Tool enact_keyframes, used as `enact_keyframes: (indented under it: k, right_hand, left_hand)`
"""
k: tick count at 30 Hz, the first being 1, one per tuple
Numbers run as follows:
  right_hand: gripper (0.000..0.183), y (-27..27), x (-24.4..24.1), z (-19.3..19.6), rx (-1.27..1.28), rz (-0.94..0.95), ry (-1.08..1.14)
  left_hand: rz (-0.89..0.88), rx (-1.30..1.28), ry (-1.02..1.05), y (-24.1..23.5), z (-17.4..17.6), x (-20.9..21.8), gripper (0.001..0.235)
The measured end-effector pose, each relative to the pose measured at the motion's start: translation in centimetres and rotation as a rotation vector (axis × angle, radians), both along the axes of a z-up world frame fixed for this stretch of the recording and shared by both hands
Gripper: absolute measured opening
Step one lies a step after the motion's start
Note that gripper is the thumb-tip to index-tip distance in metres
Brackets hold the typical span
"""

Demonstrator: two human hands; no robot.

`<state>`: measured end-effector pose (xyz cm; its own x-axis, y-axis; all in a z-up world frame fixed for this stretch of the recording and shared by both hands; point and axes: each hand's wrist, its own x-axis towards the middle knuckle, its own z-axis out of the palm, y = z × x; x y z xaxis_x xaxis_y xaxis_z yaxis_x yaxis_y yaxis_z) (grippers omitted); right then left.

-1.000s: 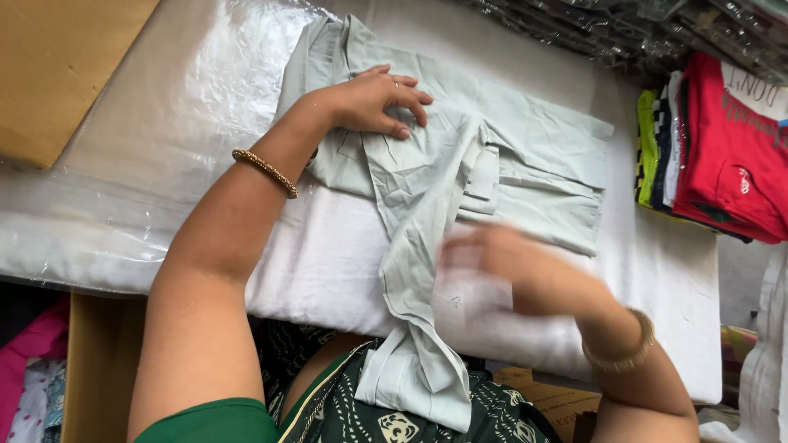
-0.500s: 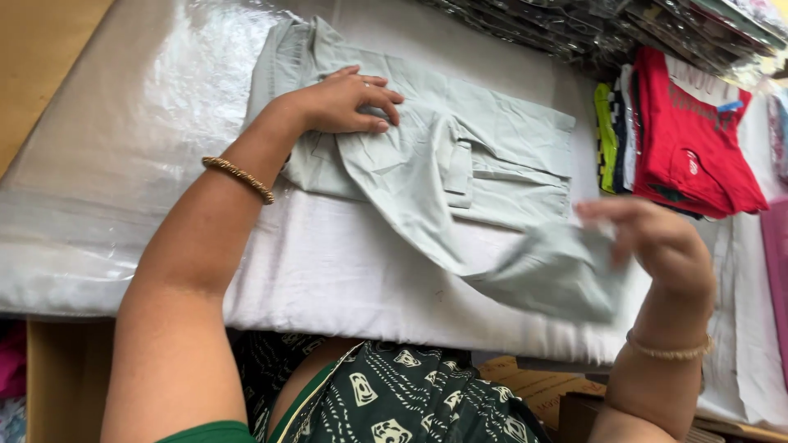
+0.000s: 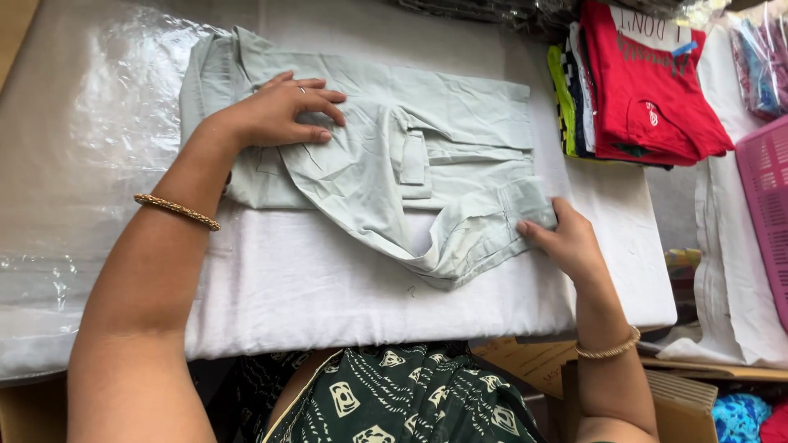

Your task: The person folds a light green button-up shirt on a white surface, smoothing the fabric and aligning the sleeves before stacking it. They then fold a red garment with a textured pattern, smoothing it out and folding it into a compact square.

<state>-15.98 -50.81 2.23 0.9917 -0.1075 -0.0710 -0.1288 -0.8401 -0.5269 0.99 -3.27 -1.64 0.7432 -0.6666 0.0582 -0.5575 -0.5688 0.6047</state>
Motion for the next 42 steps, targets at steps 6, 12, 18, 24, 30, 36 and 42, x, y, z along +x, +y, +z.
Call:
enact_keyframes:
  k: [6,12,18,24,30,36,42]
  right_hand:
    - [0.023,0.3,-6.1,8.3,0.029,0.308,-0.414]
    - [0.018,5.3,-9.3,16.2,0.683,1.199,-0.364]
    - [0.030,7.9,-8.0,16.4,0.896,1.532,-0.104]
    - [0.043,11.5,-5.1,17.1,0.988,1.794,0.103]
    - [0.013,12.5,2.7,17.9,0.581,1.254,-0.305]
    - [0.012,18.1,18.2,18.4,-0.066,0.640,-0.919]
    - [0.016,17.5,26.8,13.7,-0.074,0.529,-1.126]
  left_hand:
    - [-0.058,-0.074,0.005,-0.7,1.5,-1.0,0.040]
    - [-0.182,-0.080,0.030,-3.9,0.6,-1.7,0.059]
    - [-0.145,0.150,0.043,-4.3,-1.2,-2.2,0.078]
    - [-0.176,0.240,0.011,-4.3,-0.5,-2.5,0.064]
    - [-0.174,0.020,0.190,-3.1,0.0,-1.9,0.075]
    - [-0.148,-0.595,0.713,-0.1,-2.2,0.9,0.103]
    - [-0.068,-0.873,0.818,1.1,0.3,-0.7,0.107]
